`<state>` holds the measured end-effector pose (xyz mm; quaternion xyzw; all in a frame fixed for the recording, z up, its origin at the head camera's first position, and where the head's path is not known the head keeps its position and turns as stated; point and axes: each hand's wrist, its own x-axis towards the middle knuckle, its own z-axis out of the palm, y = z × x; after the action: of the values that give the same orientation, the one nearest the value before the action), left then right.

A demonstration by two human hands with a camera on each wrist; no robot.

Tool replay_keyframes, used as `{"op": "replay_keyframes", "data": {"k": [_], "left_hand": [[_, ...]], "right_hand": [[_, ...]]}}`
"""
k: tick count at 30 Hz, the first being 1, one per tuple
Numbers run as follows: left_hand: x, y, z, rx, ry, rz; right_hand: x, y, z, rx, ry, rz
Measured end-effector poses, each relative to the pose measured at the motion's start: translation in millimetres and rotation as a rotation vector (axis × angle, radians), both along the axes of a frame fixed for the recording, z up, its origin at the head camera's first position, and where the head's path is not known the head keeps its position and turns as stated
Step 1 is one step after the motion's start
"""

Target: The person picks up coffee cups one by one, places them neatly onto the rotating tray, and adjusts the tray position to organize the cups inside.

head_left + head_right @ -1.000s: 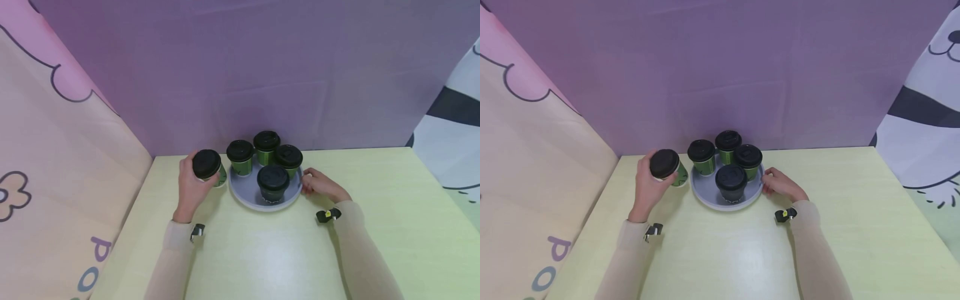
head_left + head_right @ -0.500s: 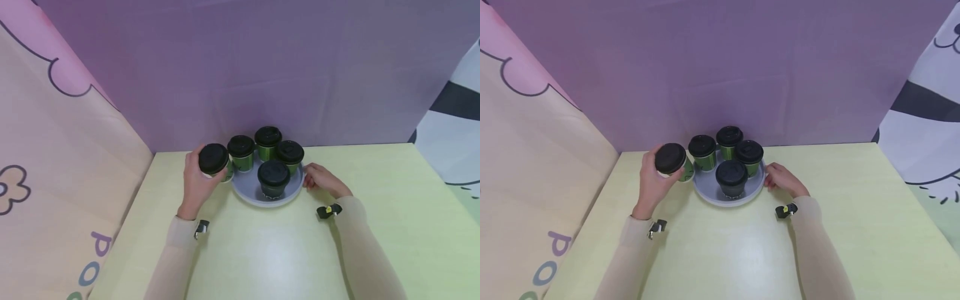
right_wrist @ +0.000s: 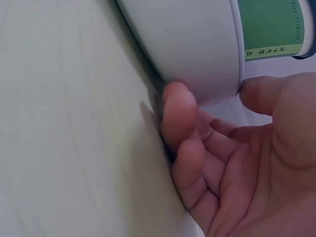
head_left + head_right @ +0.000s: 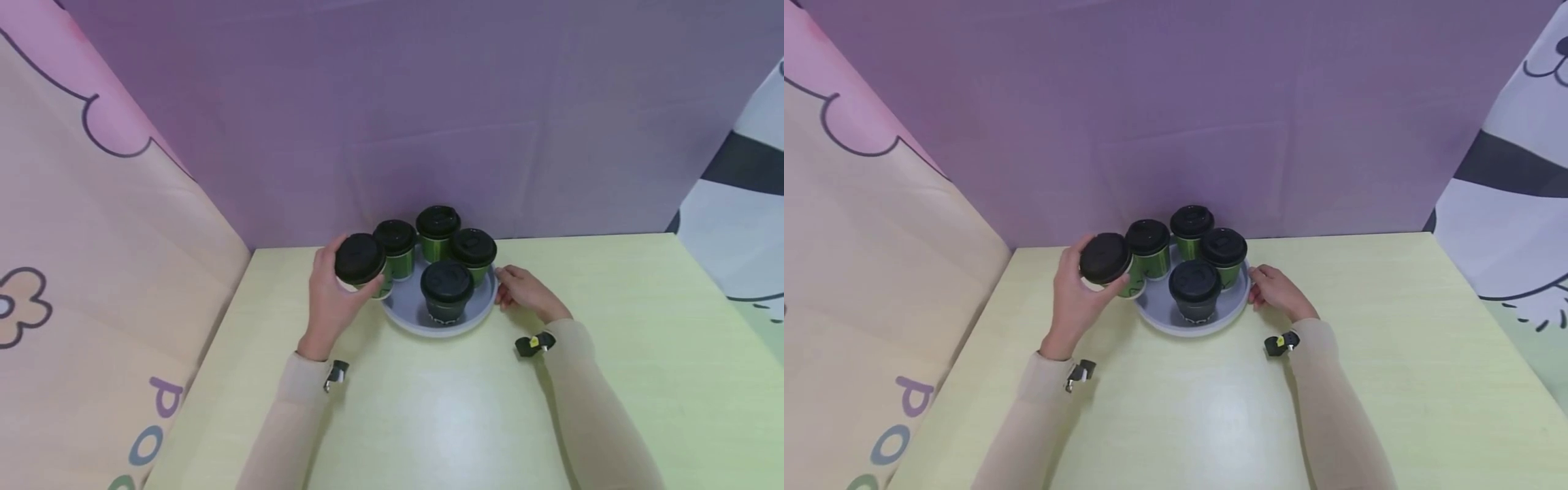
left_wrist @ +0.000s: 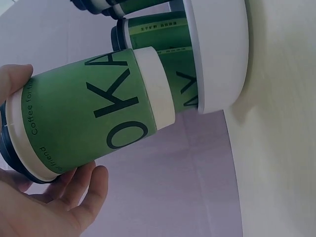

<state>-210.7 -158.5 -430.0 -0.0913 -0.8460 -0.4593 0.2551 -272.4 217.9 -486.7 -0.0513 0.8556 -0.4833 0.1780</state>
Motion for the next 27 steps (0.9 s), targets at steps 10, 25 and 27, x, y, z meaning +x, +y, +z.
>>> {"op": "replay_keyframes", "data": {"k": [10,25,27], "left_hand": [[-1.5,7.6,-5.9,-0.009,-0.014,-0.043],[-4.2,22.2,-22.2,0.034,-0.091,-0.072],[-4.3,23.8,-23.8,0.023,-0.089,-0.073]], "right_hand": [[0.8,-2.2,2.5,0.007,-0.009,0.024],[-0.6,-6.3,5.8,-0.006,-0.043,0.035],[0.0,-6.8,6.0,-0.004,-0.04,0.031]]}}
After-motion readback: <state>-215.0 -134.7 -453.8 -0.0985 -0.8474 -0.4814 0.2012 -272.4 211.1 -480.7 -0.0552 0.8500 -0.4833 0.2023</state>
